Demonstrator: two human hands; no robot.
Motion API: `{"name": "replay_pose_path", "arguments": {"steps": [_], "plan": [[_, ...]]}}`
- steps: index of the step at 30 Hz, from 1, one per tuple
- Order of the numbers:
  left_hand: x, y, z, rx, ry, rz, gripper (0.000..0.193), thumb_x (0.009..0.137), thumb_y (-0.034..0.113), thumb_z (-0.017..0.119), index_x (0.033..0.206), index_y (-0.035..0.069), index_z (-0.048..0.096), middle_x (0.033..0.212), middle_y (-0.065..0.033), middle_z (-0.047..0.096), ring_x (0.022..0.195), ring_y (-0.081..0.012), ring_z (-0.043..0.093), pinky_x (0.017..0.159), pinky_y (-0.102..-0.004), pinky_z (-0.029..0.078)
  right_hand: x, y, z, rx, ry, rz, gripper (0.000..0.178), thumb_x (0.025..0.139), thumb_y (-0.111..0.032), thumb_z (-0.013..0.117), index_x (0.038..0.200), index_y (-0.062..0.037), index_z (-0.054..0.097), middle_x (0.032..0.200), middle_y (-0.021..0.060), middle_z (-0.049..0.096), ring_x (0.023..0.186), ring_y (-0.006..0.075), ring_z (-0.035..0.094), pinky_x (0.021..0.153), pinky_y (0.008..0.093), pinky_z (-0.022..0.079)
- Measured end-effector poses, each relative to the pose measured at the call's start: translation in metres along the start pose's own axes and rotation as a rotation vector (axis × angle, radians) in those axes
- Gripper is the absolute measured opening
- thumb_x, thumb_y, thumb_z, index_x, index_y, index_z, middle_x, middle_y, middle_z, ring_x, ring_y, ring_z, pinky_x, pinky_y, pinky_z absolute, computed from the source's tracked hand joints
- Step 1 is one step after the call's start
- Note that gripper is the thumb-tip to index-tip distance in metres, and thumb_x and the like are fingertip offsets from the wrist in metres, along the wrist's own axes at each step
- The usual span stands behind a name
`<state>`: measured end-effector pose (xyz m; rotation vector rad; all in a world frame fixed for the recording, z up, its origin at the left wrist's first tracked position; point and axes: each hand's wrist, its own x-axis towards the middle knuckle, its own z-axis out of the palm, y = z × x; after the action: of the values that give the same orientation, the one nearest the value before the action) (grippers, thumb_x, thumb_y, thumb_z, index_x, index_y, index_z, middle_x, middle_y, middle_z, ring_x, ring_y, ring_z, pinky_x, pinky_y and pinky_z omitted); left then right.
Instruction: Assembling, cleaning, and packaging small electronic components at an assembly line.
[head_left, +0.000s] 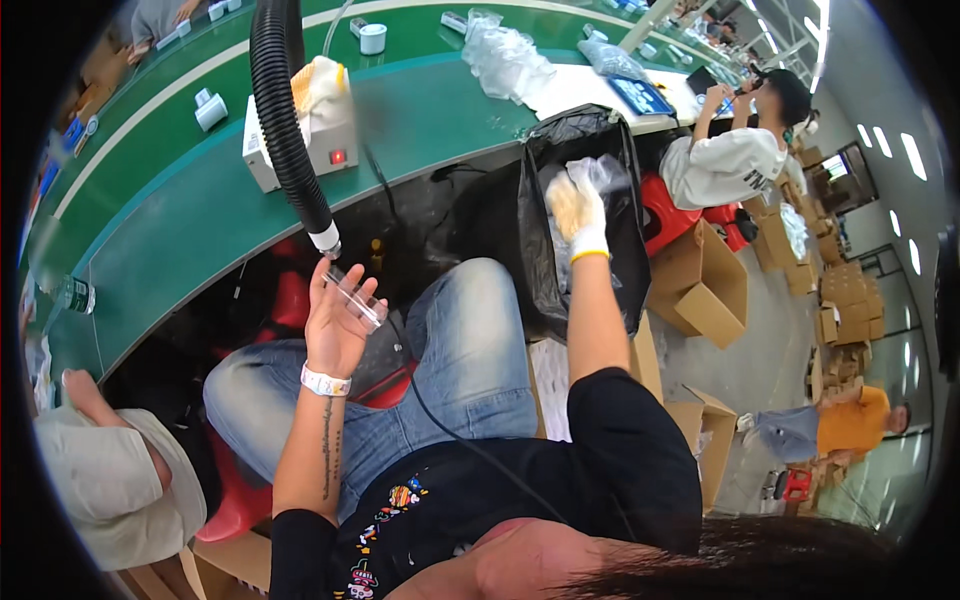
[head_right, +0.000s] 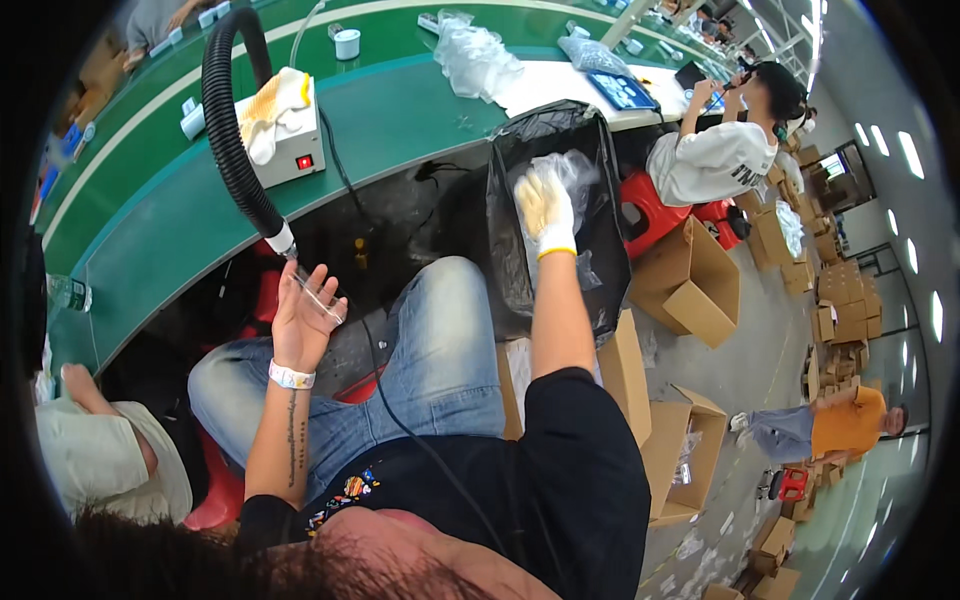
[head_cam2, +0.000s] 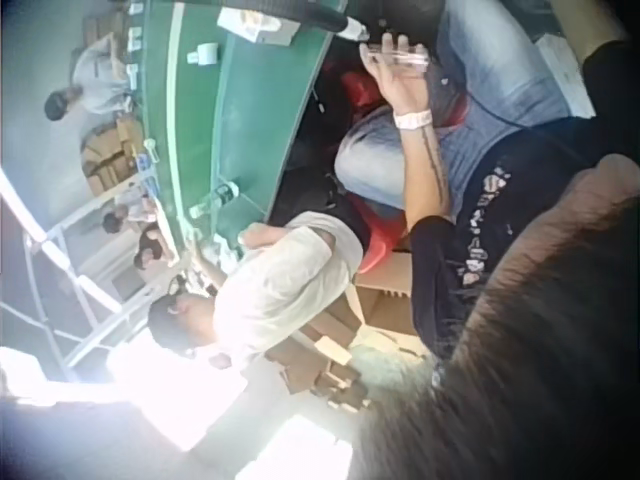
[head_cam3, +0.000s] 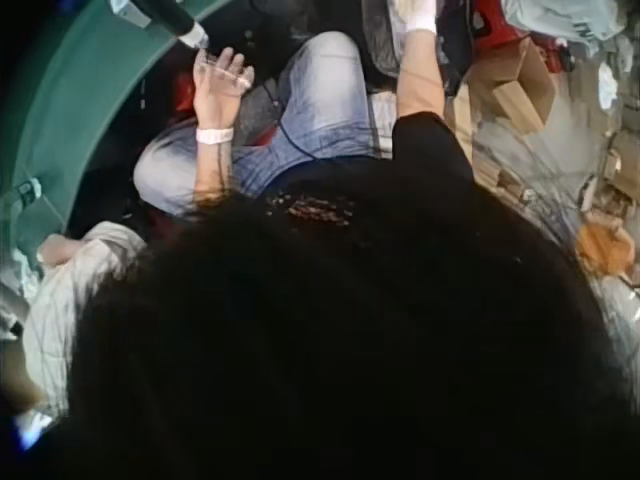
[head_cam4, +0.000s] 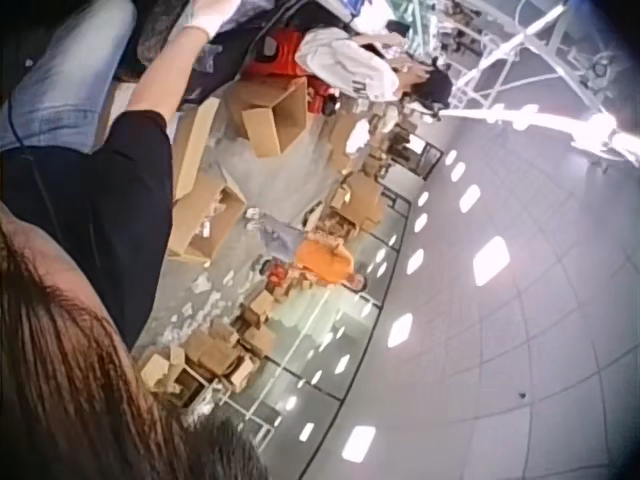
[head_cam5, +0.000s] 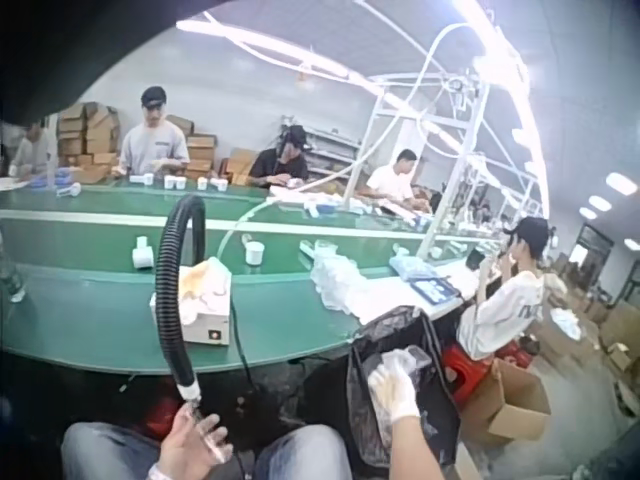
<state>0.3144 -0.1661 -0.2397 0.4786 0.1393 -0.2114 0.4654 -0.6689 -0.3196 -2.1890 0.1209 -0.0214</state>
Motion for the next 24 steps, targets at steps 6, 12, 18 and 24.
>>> {"name": "replay_pose_path", "arguments": {"steps": [6, 12, 18, 24], "plan": [[-0.006, 0.005, -0.031, 0.104, 0.151, 0.039, 0.045, 0.108, 0.019, 0.058, 0.15, 0.022, 0.042, 0.14, -0.0114, 0.06, 0.118, -0.0282, 0.063, 0.096, -0.048, 0.056, -0.021, 0.02, -0.027, -0.863, 0.107, 0.534, 0.052, 0.095, -0.049, 0.062, 0.117, -0.0037, 0.075, 0.13, 0.022, 0.069, 0.116, 0.0357, 0.069, 0.1, 0.0445, 0.052], [-0.01, 0.005, -0.026, 0.072, 0.201, 0.151, 0.041, 0.104, 0.012, 0.064, 0.141, 0.017, 0.049, 0.129, -0.009, 0.066, 0.113, -0.0245, 0.066, 0.096, -0.044, 0.057, -0.114, -0.063, 0.029, -0.23, 0.818, -0.139, 0.052, 0.09, -0.012, 0.078, 0.138, -0.0019, 0.061, 0.136, 0.0154, 0.065, 0.126, 0.0287, 0.062, 0.111, 0.0403, 0.047], [-0.01, 0.001, -0.051, -0.168, 0.179, 0.098, 0.032, 0.103, 0.011, 0.067, 0.132, 0.012, 0.055, 0.124, -0.0072, 0.068, 0.108, -0.0241, 0.07, 0.1, -0.0381, 0.056, -0.187, -0.206, 0.182, -0.071, 0.043, -0.473, 0.065, 0.082, -0.023, 0.085, 0.138, -0.0012, 0.059, 0.14, 0.018, 0.058, 0.132, 0.0338, 0.056, 0.111, 0.0423, 0.047], [-0.03, -0.045, -0.071, 0.694, 0.403, 0.516, 0.021, 0.096, 0.006, 0.071, 0.113, 0.008, 0.059, 0.117, -0.0076, 0.069, 0.111, -0.0268, 0.068, 0.098, -0.0344, 0.053, -0.173, -0.262, 0.309, 0.793, -0.403, -0.093, 0.062, 0.086, -0.02, 0.085, 0.138, -0.0033, 0.057, 0.126, 0.0129, 0.066, 0.111, 0.0233, 0.067, 0.099, 0.0382, 0.055]]}}
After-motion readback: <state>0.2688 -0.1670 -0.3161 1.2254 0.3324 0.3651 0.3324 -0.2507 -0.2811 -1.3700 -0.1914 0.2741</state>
